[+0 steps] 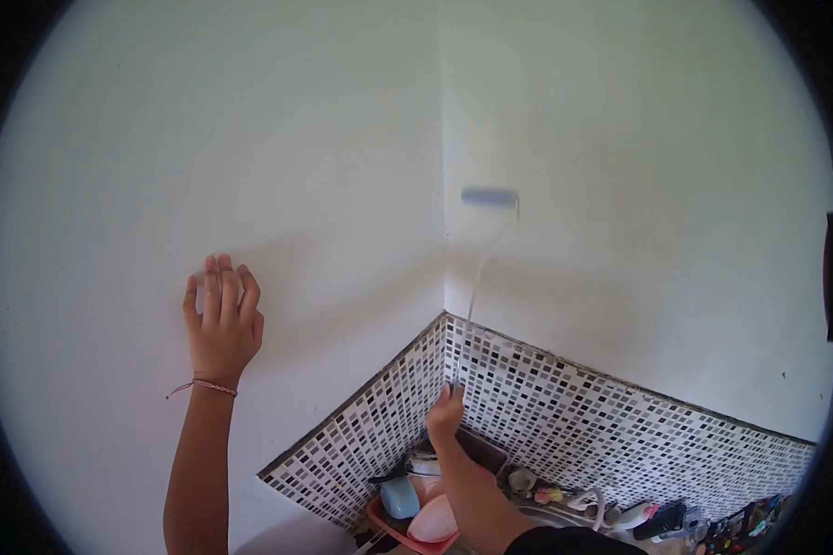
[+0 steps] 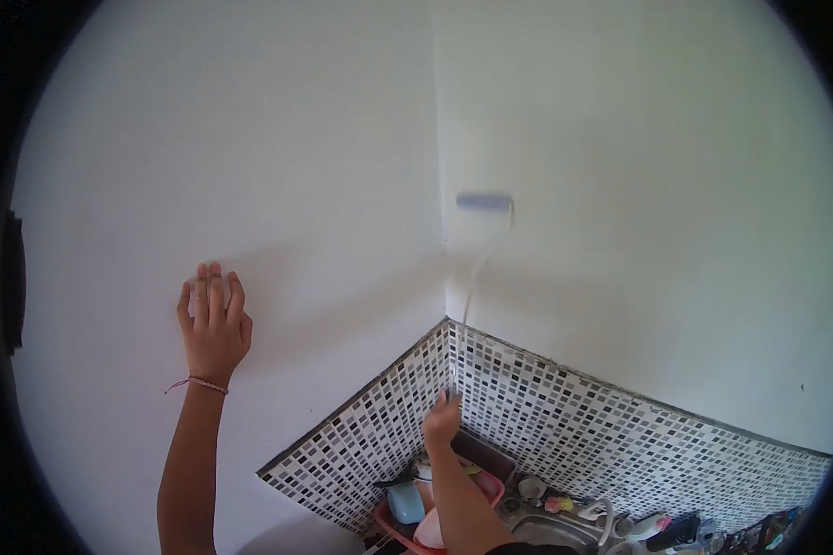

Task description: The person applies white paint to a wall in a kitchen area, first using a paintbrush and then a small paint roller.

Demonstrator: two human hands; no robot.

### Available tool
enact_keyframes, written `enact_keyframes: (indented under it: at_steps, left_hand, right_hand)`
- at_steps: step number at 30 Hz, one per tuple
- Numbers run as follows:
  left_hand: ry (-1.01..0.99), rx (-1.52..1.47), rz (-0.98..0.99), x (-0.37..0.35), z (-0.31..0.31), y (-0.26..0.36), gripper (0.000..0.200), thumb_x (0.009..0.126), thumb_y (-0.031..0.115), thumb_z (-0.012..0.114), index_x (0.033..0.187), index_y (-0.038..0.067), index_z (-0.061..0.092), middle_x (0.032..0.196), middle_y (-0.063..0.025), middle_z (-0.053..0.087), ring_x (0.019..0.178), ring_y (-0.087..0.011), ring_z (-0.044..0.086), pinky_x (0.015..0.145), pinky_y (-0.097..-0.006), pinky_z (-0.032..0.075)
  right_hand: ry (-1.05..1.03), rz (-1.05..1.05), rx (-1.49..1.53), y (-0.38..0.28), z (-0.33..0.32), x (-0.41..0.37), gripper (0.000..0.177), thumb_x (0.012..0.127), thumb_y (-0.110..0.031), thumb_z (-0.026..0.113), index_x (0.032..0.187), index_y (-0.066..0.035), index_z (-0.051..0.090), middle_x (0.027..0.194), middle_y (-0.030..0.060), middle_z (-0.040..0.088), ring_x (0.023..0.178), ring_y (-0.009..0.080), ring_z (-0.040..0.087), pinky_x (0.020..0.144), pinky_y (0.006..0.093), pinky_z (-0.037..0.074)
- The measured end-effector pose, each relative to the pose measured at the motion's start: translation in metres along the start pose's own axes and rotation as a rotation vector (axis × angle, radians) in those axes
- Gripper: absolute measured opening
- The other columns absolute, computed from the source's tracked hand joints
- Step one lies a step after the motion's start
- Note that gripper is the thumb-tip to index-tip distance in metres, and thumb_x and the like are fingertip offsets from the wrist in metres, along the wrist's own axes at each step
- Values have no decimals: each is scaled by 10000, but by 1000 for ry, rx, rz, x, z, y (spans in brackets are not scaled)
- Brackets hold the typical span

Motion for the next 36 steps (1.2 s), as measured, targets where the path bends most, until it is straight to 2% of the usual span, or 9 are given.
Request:
enact_keyframes:
  at_steps: [6, 9, 13, 17, 22, 25, 28, 31, 36]
  left_hand:
    - [28, 9, 14, -1, 0, 2, 434, 904, 196, 523, 1326, 107, 568, 1485, -146, 486, 1427, -291, 420, 1113, -515, 372]
    - [31, 14, 11, -1, 0, 1, 429, 905, 193, 520, 1323, 107, 569, 1480, -145, 491, 1418, -292, 430, 1108, -515, 375]
    - [21, 26, 23, 0, 0, 1, 429, 906, 193, 519, 1324, 113, 567, 1468, -139, 504, 1411, -287, 439, 1108, -512, 373]
    - [15, 28, 18, 1, -1, 1, 427, 905, 196, 521, 1321, 119, 571, 1463, -135, 512, 1407, -281, 444, 1108, -507, 369]
    - [32, 22, 18, 1, -1, 1, 418, 901, 202, 525, 1306, 120, 584, 1463, -134, 512, 1401, -274, 450, 1105, -501, 370]
    - [20, 23, 21, 2, -3, 2, 417, 898, 206, 526, 1302, 120, 587, 1463, -134, 510, 1399, -272, 452, 1102, -498, 375]
    - [22, 48, 26, 2, -3, 1, 418, 893, 210, 531, 1297, 119, 591, 1462, -135, 507, 1400, -271, 450, 1097, -496, 382]
    - [27, 43, 29, 2, -3, 2, 418, 887, 211, 536, 1291, 117, 596, 1460, -136, 507, 1402, -272, 447, 1091, -494, 389]
    - [25, 65, 42, 1, -1, 3, 425, 884, 213, 531, 1292, 113, 595, 1451, -133, 517, 1401, -267, 449, 1088, -489, 392]
  right_hand:
    - [34, -8, 15, -1, 9, -24, 318, 1037, -247, 516, 1088, 66, 547, 826, 315, 652, 793, 519, 632, 658, 542, 480]
    - [46, -47, 97, -82, 32, 46, 292, 1043, -241, 517, 1076, 46, 561, 823, 309, 650, 802, 517, 624, 670, 531, 468]
    - [61, -106, 75, -214, 36, 135, 421, 1047, -420, 474, 1099, -4, 509, 821, 280, 681, 802, 508, 655, 682, 569, 500]
    - [52, -115, 130, -274, 29, 151, 444, 1056, -440, 442, 1099, -2, 500, 854, 287, 687, 815, 513, 655, 688, 573, 501]
    - [165, -109, 107, -155, 74, 84, 397, 1056, -364, 487, 1183, 7, 547, 894, 288, 682, 882, 512, 642, 731, 531, 502]
    - [-70, 179, 117, -70, 58, -1, 433, 1050, -301, 520, 1217, 98, 545, 879, 311, 673, 876, 495, 654, 706, 492, 507]
    - [-44, 121, 78, -15, 64, -51, 461, 1059, -309, 504, 1227, 118, 539, 858, 309, 671, 814, 490, 658, 664, 492, 500]
    - [82, -29, 156, -23, 80, -50, 426, 1064, -303, 490, 1194, 98, 546, 848, 304, 667, 792, 496, 651, 651, 500, 493]
    - [94, -97, 310, -140, 96, 43, 394, 1066, -326, 474, 1155, 53, 538, 892, 311, 667, 864, 500, 650, 692, 501, 494]
Point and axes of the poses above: each hand's wrist, its own x-axis towards the middle knuckle, its own z-axis out of the palm, y = z × x, the point moved 2 cm from there along x, towards the middle knuckle
